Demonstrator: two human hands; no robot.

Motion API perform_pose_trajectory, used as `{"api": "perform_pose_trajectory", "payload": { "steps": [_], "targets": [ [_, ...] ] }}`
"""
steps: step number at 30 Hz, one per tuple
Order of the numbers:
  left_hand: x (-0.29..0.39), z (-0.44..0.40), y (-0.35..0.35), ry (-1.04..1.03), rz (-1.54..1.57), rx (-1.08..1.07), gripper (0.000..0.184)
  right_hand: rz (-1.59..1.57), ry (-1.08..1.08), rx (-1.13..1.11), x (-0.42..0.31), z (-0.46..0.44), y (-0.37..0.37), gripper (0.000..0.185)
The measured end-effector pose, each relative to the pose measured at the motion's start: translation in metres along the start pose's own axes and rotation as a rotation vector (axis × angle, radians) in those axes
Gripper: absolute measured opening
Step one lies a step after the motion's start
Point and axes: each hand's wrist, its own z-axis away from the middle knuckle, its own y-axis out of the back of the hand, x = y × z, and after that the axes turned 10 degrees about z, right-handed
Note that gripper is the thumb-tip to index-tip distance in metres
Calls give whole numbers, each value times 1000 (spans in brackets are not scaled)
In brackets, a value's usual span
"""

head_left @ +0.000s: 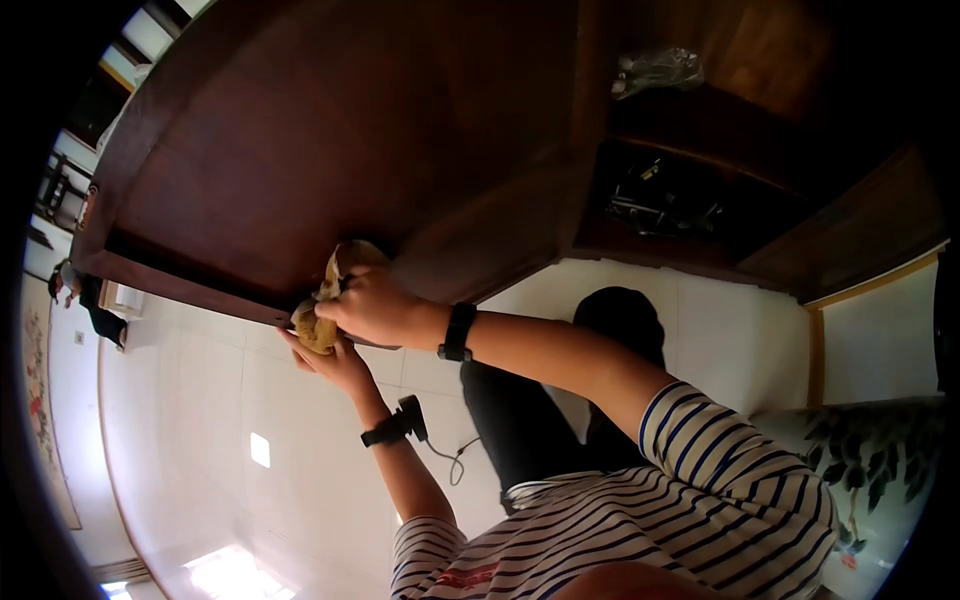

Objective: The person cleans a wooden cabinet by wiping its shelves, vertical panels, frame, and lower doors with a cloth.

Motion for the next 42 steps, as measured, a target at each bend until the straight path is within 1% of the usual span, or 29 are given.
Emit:
{"api": "perform_pose_trajectory", "payload": {
  "steps": [2,3,4,5,6,8,11,12,13,14,16,18,20,21,22,24,25,26,28,29,30,32,33,35,36,38,39,40,42],
  "targets": [
    [7,18,-5,-519,-617,18,68,77,-65,-121,13,0,15,7],
    [6,28,-8,-435,-550,-93,68,119,-99,-112,20,5,24,9],
    [5,33,-17,-615,-616,-94,61,172,-138,-105,27,13,34,9],
    [18,36,-28,-679,-712,-186,59,244,-102,-22,39,21,39,10],
    [30,36,-38,-739,-810,-281,57,260,-135,6,47,29,47,13],
    [26,26,-57,-760,-669,-418,53,342,-141,39,60,37,59,17],
    [11,19,-80,-676,-485,-403,48,369,-165,24,74,35,59,19],
    [13,16,-84,-690,-517,-375,46,367,-165,17,74,33,58,20],
    [13,13,-87,-707,-546,-358,45,405,-194,-66,74,33,60,21],
    [12,8,-89,-724,-576,-342,44,429,-183,-45,75,37,58,22],
    [13,-1,-93,-739,-562,-331,40,474,-192,-104,73,39,59,24],
    [15,-7,-95,-760,-580,-287,38,461,-185,-115,73,43,60,28],
    [15,-11,-95,-771,-573,-311,38,526,-207,-156,73,47,60,32],
    [14,-13,-95,-798,-585,-295,39,531,-241,-266,71,48,63,43],
    [13,-13,-95,-799,-589,-281,39,528,-228,-261,70,49,65,43],
    [11,-11,-93,-811,-541,-288,39,501,-117,-109,69,51,68,54],
    [10,-10,-93,-823,-556,-279,39,514,-146,-185,69,53,70,62],
    [10,-10,-92,-822,-556,-273,39,514,-140,-185,69,52,73,62],
    [9,-6,-88,-784,-536,-303,44,609,-134,-250,69,50,78,64],
    [10,-4,-87,-782,-534,-305,45,601,-168,-310,69,52,77,66],
    [12,-4,-86,-778,-536,-304,45,598,-167,-313,70,52,75,66],
    [12,4,-83,-782,-524,-274,45,685,-59,-172,68,55,70,50],
    [13,8,-81,-770,-527,-275,45,679,-57,-182,63,57,66,50],
    [15,14,-79,-755,-513,-259,45,684,-133,-199,55,59,56,46],
    [16,17,-78,-745,-518,-253,45,677,-125,-207,50,60,51,46],
    [16,23,-78,-739,-441,-216,42,549,-254,-265,43,62,44,60],
    [16,24,-79,-733,-450,-207,42,549,-262,-276,41,62,42,62],
    [16,25,-78,-745,-430,-193,40,540,-255,-281,40,61,41,62],
    [19,25,-80,-755,-421,-174,37,661,-159,-171,40,54,44,52]
  ]
}}
